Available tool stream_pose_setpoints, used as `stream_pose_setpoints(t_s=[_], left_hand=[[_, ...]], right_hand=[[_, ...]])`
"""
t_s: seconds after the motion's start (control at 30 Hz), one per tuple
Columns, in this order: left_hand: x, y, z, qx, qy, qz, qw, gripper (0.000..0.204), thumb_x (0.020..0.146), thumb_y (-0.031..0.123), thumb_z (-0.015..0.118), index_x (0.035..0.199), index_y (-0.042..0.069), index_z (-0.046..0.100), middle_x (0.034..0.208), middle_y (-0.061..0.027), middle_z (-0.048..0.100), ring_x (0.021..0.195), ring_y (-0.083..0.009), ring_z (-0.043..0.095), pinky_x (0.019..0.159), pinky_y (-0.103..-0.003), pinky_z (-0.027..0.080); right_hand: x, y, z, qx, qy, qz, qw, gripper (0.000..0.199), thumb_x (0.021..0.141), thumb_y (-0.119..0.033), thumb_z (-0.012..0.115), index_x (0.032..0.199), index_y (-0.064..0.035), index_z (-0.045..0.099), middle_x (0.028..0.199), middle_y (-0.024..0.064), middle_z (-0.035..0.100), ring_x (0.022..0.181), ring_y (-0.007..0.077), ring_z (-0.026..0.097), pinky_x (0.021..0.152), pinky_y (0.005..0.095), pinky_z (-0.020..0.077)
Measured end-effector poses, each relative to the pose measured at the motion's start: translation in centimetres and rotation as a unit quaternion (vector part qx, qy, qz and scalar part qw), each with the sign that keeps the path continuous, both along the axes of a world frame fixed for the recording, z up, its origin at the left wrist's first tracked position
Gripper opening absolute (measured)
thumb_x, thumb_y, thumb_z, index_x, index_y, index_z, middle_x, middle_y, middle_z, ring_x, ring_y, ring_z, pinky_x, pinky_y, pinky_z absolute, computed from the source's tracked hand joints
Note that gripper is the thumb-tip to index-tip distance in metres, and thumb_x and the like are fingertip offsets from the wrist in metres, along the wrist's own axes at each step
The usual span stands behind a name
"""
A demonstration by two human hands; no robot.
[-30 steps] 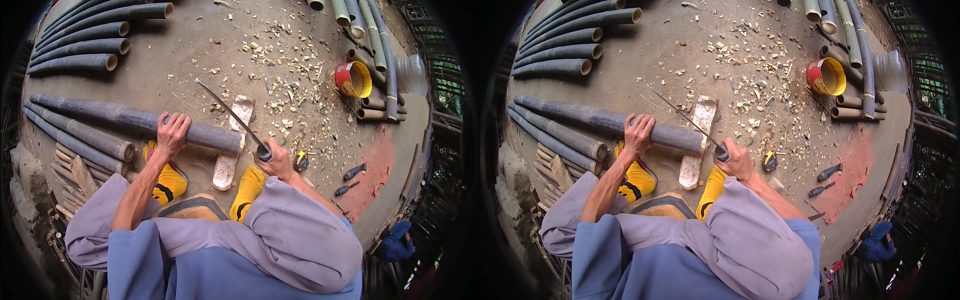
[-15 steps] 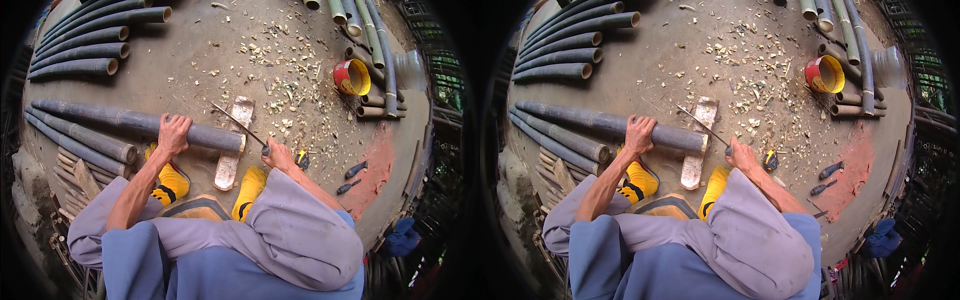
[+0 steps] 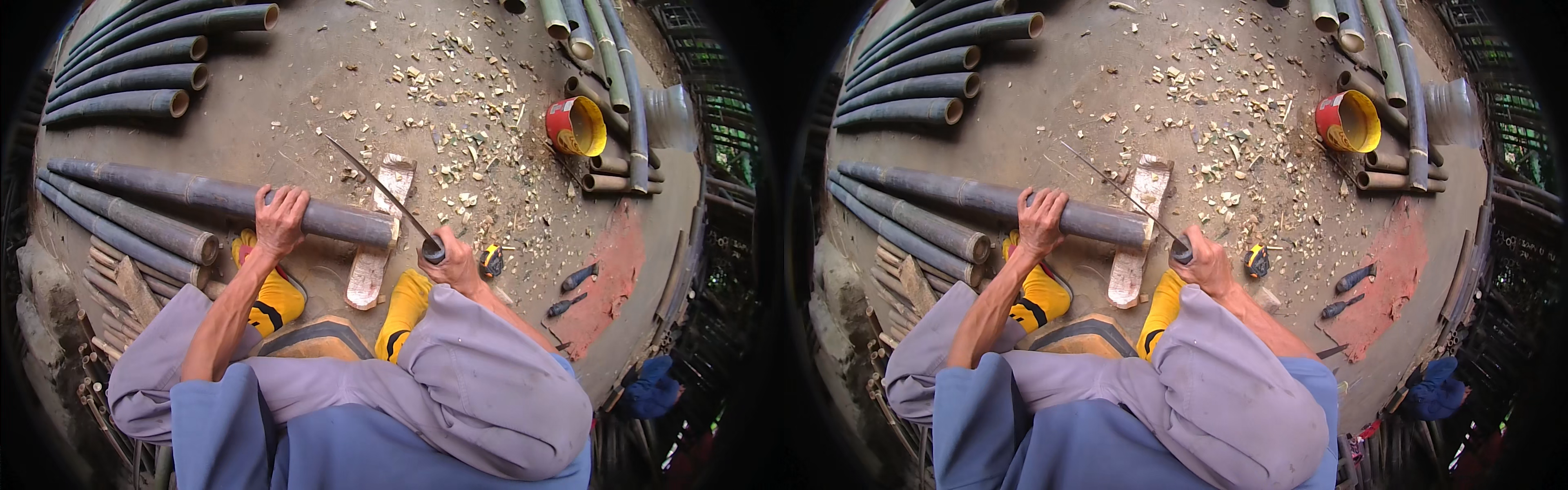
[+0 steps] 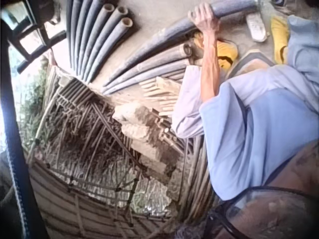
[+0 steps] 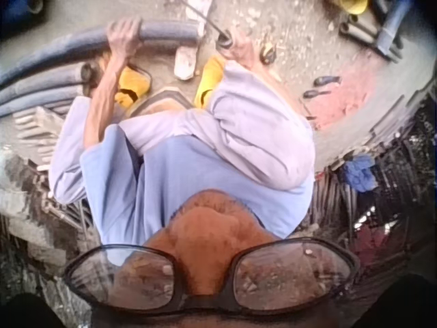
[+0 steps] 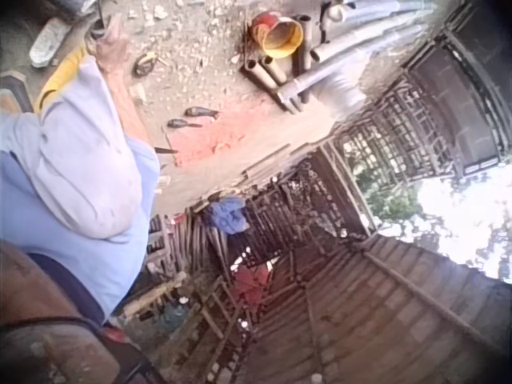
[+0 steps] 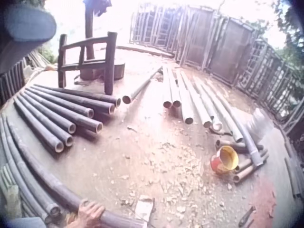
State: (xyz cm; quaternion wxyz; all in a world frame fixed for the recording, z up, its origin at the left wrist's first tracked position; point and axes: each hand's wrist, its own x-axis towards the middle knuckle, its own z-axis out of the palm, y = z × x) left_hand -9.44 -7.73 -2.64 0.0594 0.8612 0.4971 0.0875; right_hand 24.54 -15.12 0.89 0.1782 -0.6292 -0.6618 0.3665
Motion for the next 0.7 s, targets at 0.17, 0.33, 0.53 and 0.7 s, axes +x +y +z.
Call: stream_pose_setpoints(t_s=[0.17, 0.33, 0.53, 0.7], left_hand=[[-0.1, 0.1, -0.1, 0.033, -0.006, -0.003, 0.999, 0.073, 0.044, 0.010, 0.080, 0.113, 0.012, 0.058, 0.112, -0.0034, 0.063, 0.109, -0.0221, 0.058, 0.103, -0.049, 0.033], [0.4, 1.9, 1.3, -0.070, 0.038, -0.020, 0.997, 0.057, 0.049, 0.018, 0.079, 0.103, 0.012, 0.059, 0.099, -0.0030, 0.063, 0.100, -0.0204, 0.060, 0.095, -0.045, 0.039], [1.1, 4.4, 3.6, -0.239, 0.108, -0.073, 0.962, 0.053, 0.048, 0.023, 0.071, 0.097, 0.010, 0.059, 0.093, -0.0059, 0.064, 0.097, -0.0228, 0.061, 0.081, -0.041, 0.041], [5.0, 2.6, 6.9, -0.360, 0.091, -0.084, 0.925, 0.047, 0.050, 0.017, 0.070, 0.094, 0.008, 0.055, 0.084, -0.0085, 0.065, 0.087, -0.0252, 0.065, 0.082, -0.043, 0.043]], right_hand=[[2.2, 0.5, -2.6, -0.173, -0.145, 0.077, 0.971, 0.035, 0.070, -0.015, 0.072, 0.095, 0.0002, 0.052, 0.074, 0.0231, 0.063, 0.070, 0.0434, 0.064, 0.062, 0.0476, 0.0497], [2.2, 2.9, -1.6, -0.243, -0.016, 0.021, 0.970, 0.054, 0.066, -0.021, 0.069, 0.112, 0.0028, 0.053, 0.075, 0.0191, 0.060, 0.070, 0.0325, 0.061, 0.066, 0.0435, 0.0479], [3.2, 4.1, -0.5, 0.008, -0.139, 0.048, 0.989, 0.065, 0.075, -0.012, 0.064, 0.136, 0.0001, 0.045, 0.114, 0.0252, 0.061, 0.103, 0.0355, 0.062, 0.091, 0.0381, 0.0497], [1.0, 7.5, 10.0, -0.179, 0.073, 0.039, 0.980, 0.069, 0.082, -0.022, 0.071, 0.143, -0.0094, 0.043, 0.122, 0.0215, 0.060, 0.110, 0.0302, 0.061, 0.093, 0.0415, 0.0514]])
